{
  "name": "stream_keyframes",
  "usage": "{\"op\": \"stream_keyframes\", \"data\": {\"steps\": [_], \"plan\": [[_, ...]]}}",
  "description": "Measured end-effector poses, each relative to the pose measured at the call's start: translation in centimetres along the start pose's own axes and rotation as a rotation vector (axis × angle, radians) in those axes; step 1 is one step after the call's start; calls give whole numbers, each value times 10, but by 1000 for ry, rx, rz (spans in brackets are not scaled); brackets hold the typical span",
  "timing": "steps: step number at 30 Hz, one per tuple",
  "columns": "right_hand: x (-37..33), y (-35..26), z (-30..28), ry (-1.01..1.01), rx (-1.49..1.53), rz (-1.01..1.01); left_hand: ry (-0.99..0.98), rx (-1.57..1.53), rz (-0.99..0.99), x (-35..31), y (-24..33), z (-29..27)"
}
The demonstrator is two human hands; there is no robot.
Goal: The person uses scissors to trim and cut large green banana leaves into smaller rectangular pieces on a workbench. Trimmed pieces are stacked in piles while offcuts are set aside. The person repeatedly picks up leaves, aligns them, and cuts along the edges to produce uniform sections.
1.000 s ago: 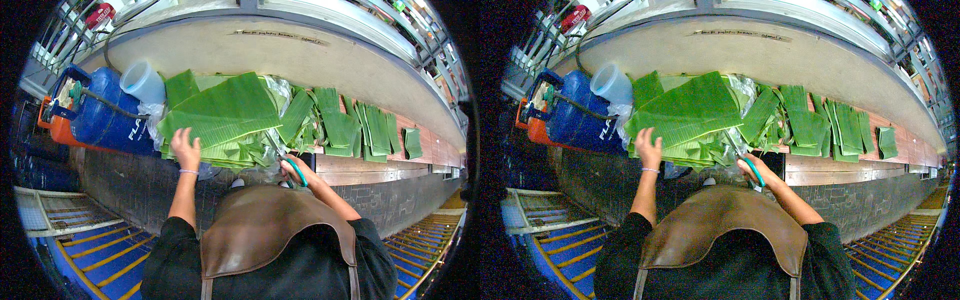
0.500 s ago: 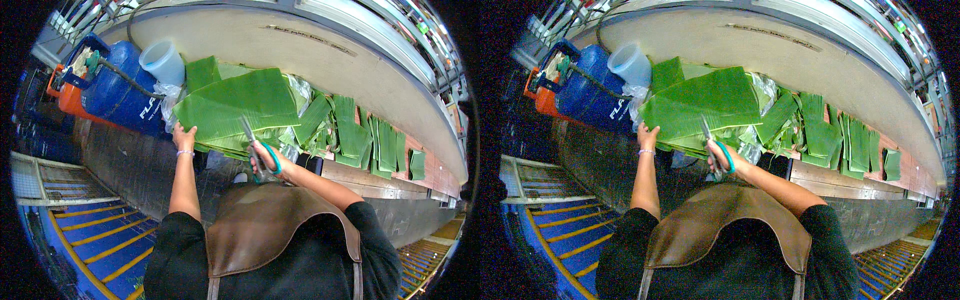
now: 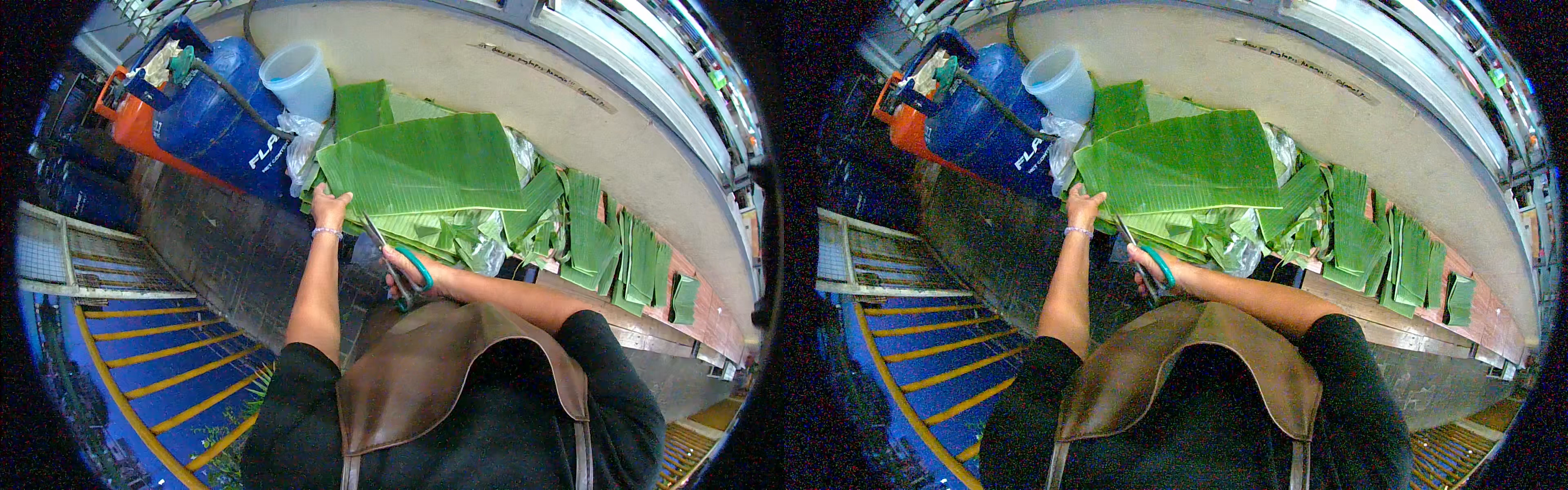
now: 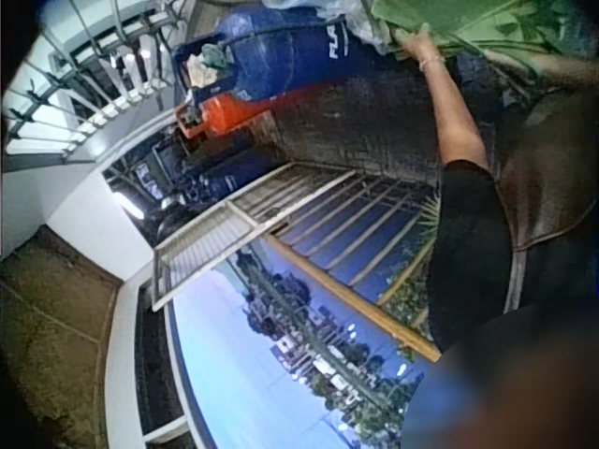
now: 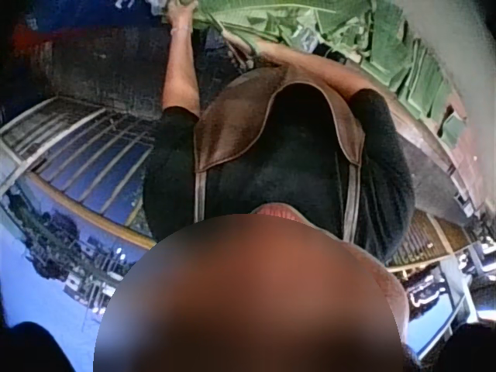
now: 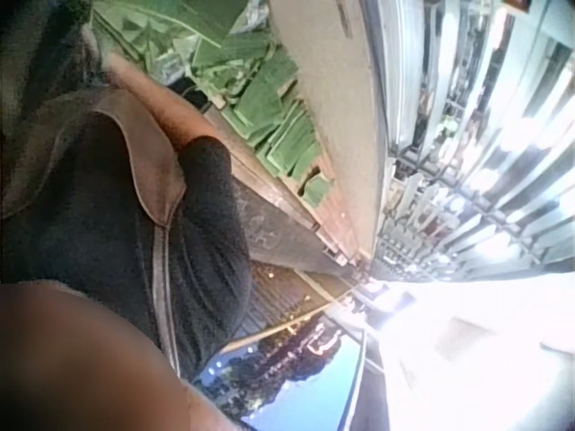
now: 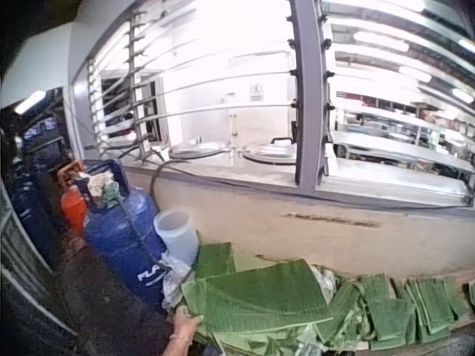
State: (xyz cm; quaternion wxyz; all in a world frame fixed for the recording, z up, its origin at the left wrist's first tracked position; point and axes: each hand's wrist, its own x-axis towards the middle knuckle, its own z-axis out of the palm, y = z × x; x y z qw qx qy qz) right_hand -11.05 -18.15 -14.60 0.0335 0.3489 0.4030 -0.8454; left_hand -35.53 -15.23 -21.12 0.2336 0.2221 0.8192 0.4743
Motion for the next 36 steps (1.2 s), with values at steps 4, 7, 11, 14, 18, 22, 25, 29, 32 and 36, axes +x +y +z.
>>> {"op": "stream_keyframes", "data": {"steps": [4,7,11,14,18,22,25,29,32,36], "plan": [[2,4,6,7,-3,-17,-242,-275,-104,-5,3,2],[5,6,11,75,42,2,-168,-54,6,-2,6,3],[2,6,14,98,41,-23,-208,-664,-188,-9,16,8],[0,4,15,125,66,-50,-230,-444,-200,-17,29,7],[5,1,14,163,38,-79,-228,-402,-154,-34,37,10],[14,1,15,168,45,-99,-216,-315,-184,-36,37,9],[22,-1,21,173,61,-93,-201,-398,-262,-34,36,6],[29,-7,28,181,97,-122,-253,-390,-258,-34,34,1],[33,-12,32,179,97,-152,-267,-392,-242,-37,33,-1],[36,-14,38,196,106,-159,-283,-430,-269,-38,31,-4]]}}
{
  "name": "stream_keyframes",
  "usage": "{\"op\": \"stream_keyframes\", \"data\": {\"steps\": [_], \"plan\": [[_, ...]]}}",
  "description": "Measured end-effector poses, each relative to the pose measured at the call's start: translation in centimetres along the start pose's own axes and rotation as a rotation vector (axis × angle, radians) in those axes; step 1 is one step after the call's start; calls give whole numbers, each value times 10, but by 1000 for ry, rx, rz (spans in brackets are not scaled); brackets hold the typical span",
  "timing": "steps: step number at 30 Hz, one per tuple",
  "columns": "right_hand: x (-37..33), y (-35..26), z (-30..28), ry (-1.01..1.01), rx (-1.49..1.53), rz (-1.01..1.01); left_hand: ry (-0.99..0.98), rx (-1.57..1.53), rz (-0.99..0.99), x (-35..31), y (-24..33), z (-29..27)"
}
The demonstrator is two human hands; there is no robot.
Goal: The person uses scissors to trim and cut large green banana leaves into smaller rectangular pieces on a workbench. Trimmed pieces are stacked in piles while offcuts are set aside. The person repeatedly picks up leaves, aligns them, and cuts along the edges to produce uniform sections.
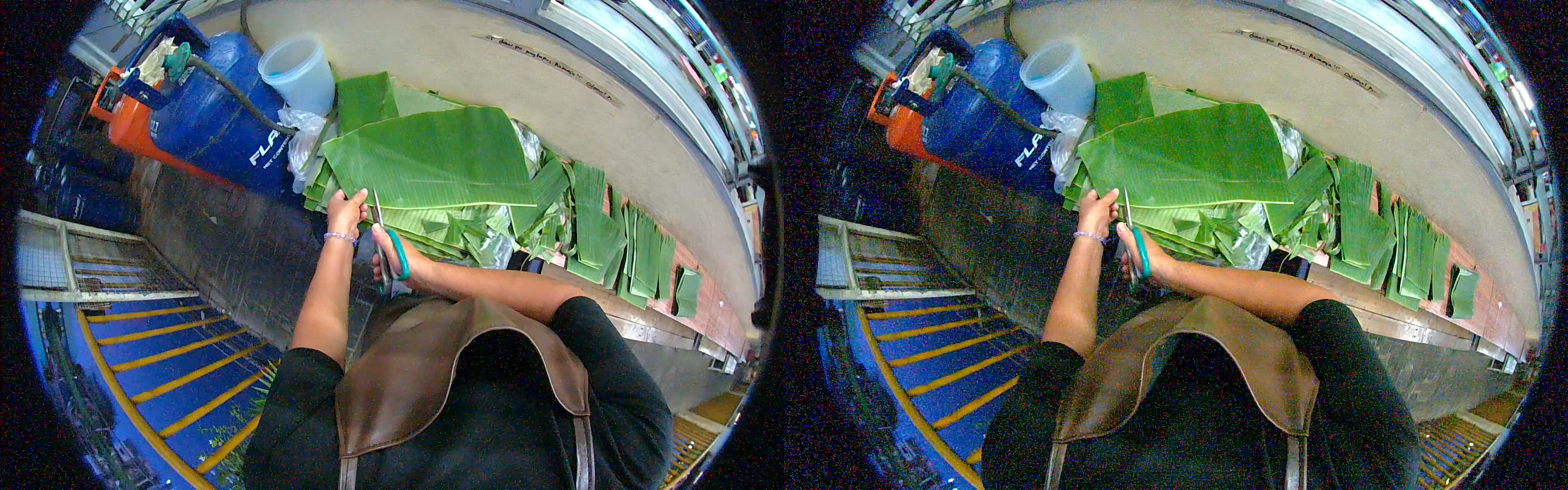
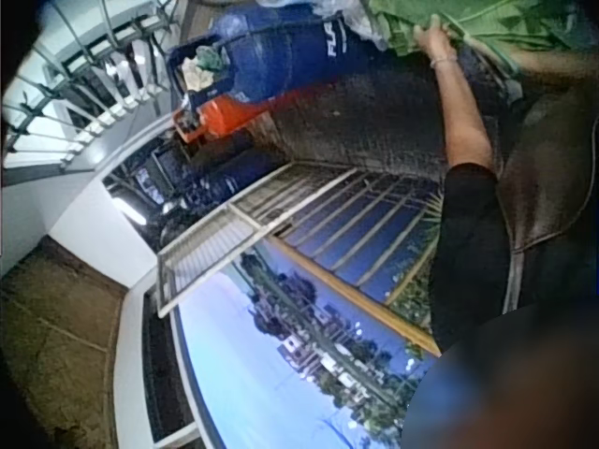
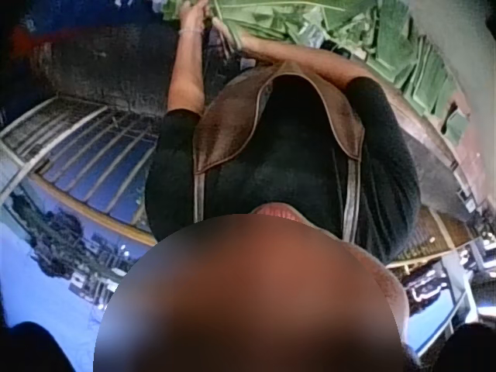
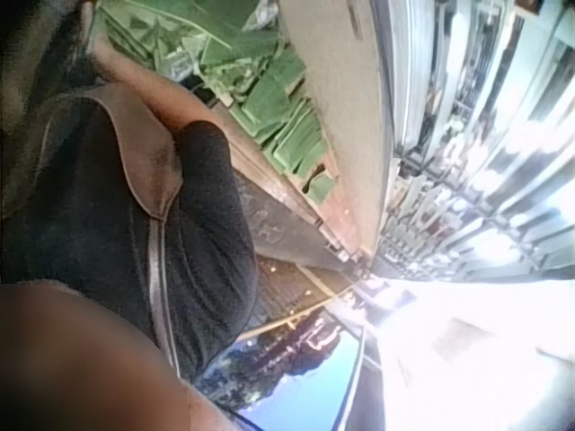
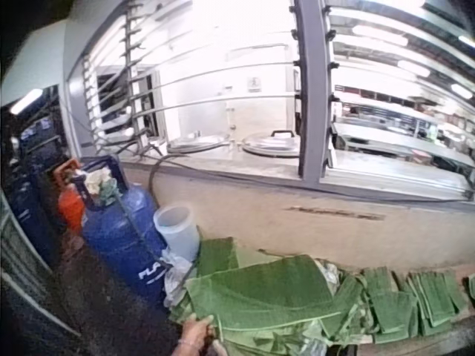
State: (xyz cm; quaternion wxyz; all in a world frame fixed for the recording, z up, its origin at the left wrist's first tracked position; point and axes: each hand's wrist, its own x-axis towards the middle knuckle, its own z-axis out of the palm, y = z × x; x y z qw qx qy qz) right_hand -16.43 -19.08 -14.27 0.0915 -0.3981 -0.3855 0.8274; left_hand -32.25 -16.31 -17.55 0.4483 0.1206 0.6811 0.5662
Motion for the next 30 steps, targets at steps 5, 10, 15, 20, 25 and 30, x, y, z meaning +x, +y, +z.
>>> {"op": "stream_keyframes", "data": {"steps": [5,10,15,20,25,30], "plan": [[1,1,5,53,-37,-49,-7,0,-8,0,-1,-1],[4,0,0,43,-113,-38,-14,-4,0,1,-2,-3],[11,-11,-5,2,-115,-98,-84,-29,-46,7,-2,-10],[15,-26,-8,-6,-167,-175,-135,-115,-89,10,-6,-14],[23,-31,-12,17,-235,-135,-158,-147,-113,12,-4,-16],[38,-38,-14,33,-264,-186,-196,-170,-116,7,5,-17]]}}
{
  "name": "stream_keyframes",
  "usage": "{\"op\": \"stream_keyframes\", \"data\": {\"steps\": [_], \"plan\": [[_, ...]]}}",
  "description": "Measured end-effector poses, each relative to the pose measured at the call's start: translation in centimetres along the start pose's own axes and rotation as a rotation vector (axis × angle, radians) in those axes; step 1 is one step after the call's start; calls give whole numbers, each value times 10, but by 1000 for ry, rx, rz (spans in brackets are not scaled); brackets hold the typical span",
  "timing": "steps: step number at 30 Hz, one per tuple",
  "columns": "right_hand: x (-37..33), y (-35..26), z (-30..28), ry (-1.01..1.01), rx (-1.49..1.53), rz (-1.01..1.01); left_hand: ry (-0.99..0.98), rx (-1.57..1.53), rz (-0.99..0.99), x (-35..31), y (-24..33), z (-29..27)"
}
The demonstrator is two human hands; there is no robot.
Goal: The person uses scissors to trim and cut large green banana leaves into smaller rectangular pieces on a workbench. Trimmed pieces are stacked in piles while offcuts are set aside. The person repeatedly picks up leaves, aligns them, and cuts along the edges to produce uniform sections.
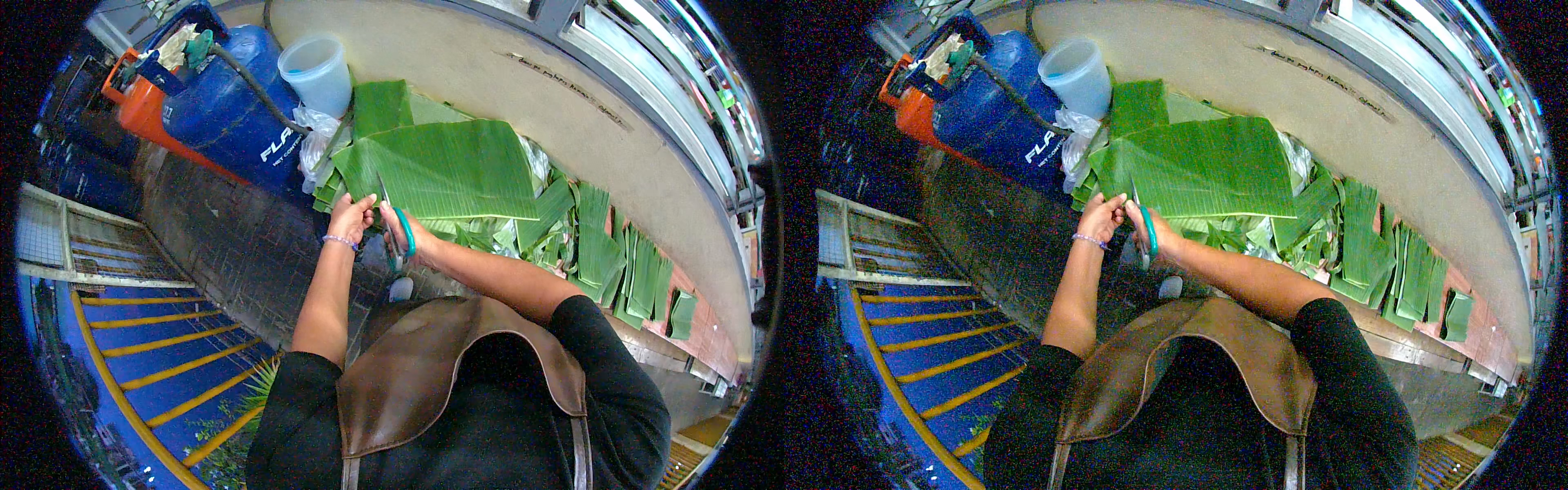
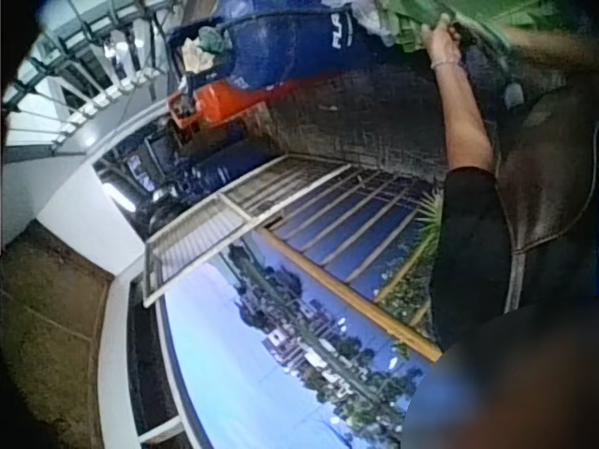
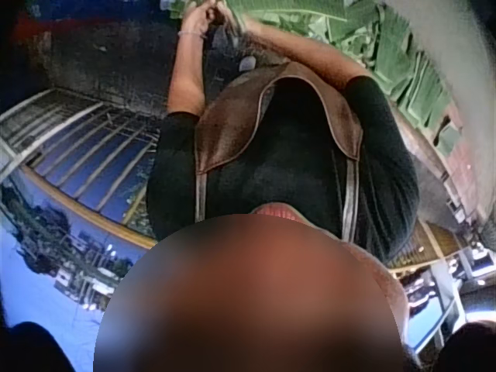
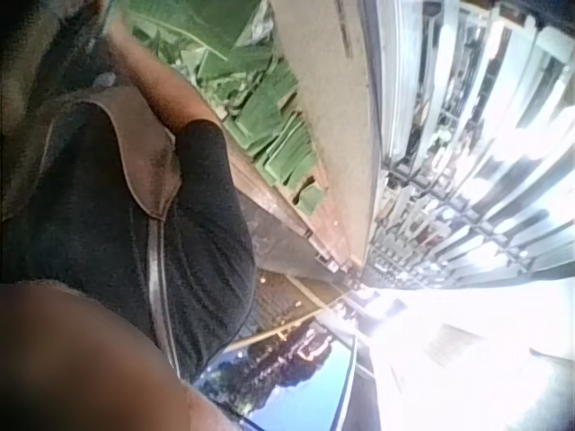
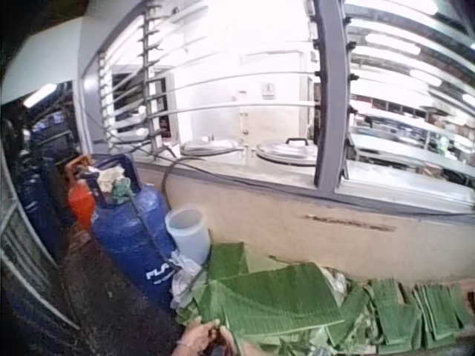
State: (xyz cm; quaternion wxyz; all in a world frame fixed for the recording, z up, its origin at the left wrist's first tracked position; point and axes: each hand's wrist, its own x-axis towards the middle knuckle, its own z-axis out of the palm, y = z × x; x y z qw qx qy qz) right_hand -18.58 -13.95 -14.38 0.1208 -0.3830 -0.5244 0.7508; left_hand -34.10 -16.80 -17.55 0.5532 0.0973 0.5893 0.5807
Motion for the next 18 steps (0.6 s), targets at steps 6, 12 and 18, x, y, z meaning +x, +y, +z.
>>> {"op": "stream_keyframes", "data": {"steps": [6,12,18], "plan": [[17,-9,-6,-2,32,37,-27,-47,-22,-10,9,2],[43,-21,-11,46,-5,19,-68,-43,-4,-25,17,2],[61,-38,-19,18,-18,-46,-136,-5,-27,-46,21,-6]]}}
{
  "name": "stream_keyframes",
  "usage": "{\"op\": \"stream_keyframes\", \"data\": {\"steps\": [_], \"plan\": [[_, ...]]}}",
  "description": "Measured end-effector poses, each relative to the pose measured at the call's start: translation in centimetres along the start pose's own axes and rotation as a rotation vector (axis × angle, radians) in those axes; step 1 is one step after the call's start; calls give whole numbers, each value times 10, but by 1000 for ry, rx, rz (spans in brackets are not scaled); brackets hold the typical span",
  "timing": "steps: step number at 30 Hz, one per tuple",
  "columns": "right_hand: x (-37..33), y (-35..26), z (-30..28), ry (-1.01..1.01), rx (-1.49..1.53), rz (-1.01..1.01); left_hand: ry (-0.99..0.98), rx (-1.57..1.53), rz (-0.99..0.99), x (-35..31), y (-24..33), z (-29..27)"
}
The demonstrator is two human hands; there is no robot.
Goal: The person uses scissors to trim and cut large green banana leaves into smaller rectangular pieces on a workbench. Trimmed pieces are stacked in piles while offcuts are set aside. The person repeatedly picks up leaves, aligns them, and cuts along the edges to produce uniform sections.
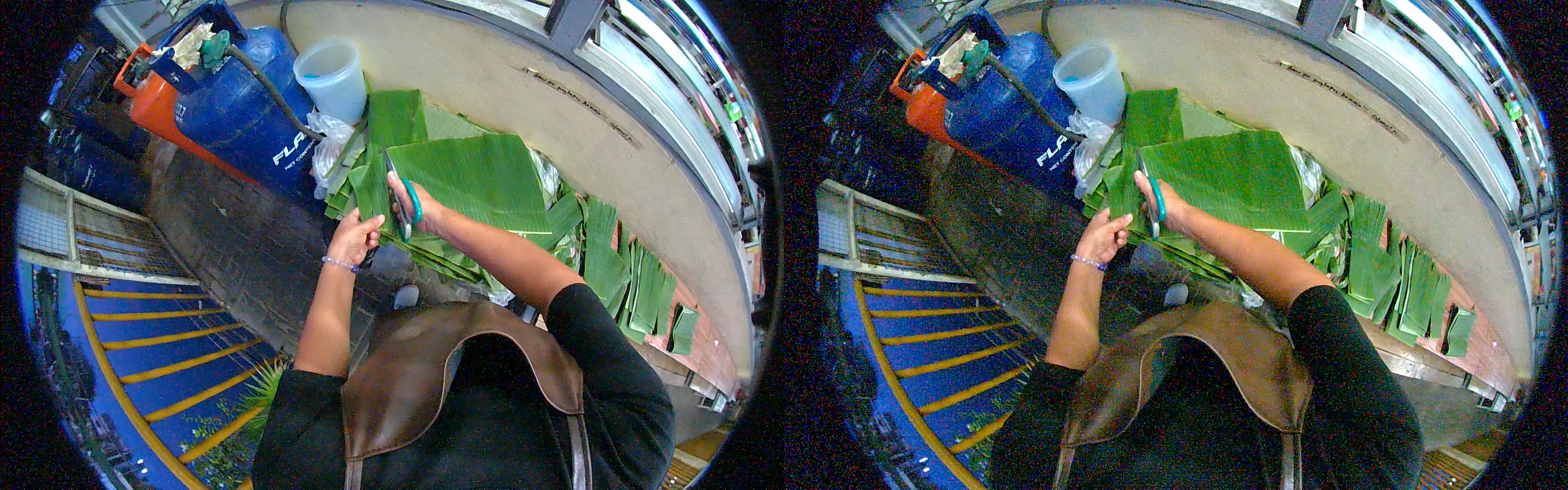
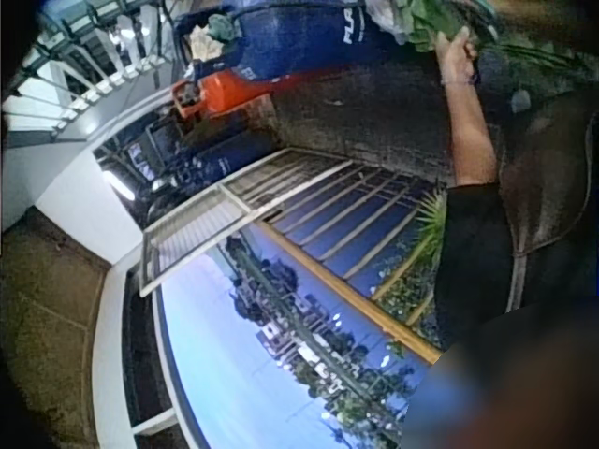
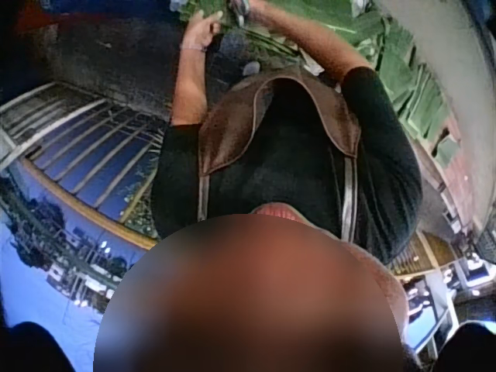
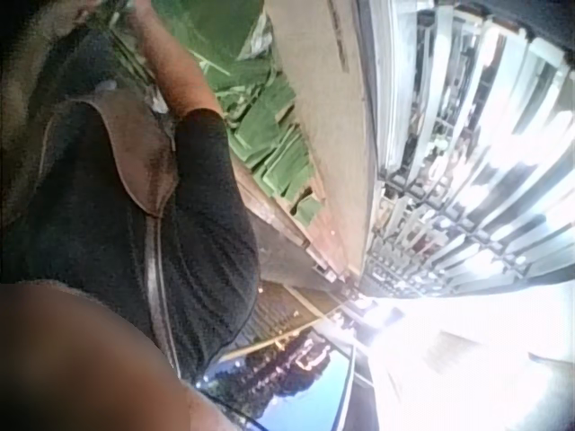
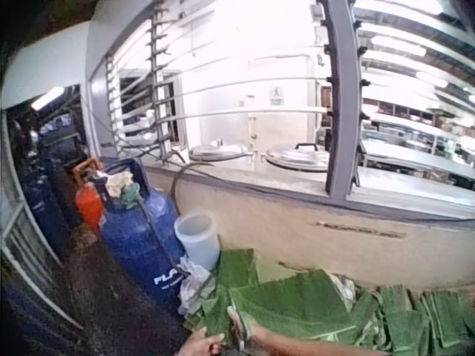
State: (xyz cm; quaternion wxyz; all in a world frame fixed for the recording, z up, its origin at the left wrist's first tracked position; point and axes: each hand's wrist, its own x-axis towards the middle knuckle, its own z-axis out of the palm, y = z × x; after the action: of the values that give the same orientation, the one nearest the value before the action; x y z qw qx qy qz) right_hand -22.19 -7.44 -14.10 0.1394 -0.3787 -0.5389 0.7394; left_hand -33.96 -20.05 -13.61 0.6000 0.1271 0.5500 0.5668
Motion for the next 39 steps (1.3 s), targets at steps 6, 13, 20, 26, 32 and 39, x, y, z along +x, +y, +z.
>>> {"op": "stream_keyframes", "data": {"steps": [6,13,20,26,32,39], "plan": [[12,-15,-28,23,-35,-50,11,156,120,-40,20,-14],[-71,-2,-80,34,212,-32,-52,490,408,-19,55,37],[-160,47,-103,176,212,99,-570,705,342,40,29,197],[-211,67,-136,262,336,40,-299,836,838,81,1,172],[-226,98,-174,380,552,-21,442,973,453,105,-31,38],[-186,103,-210,380,503,-119,34,101,-86,95,-28,51]]}}
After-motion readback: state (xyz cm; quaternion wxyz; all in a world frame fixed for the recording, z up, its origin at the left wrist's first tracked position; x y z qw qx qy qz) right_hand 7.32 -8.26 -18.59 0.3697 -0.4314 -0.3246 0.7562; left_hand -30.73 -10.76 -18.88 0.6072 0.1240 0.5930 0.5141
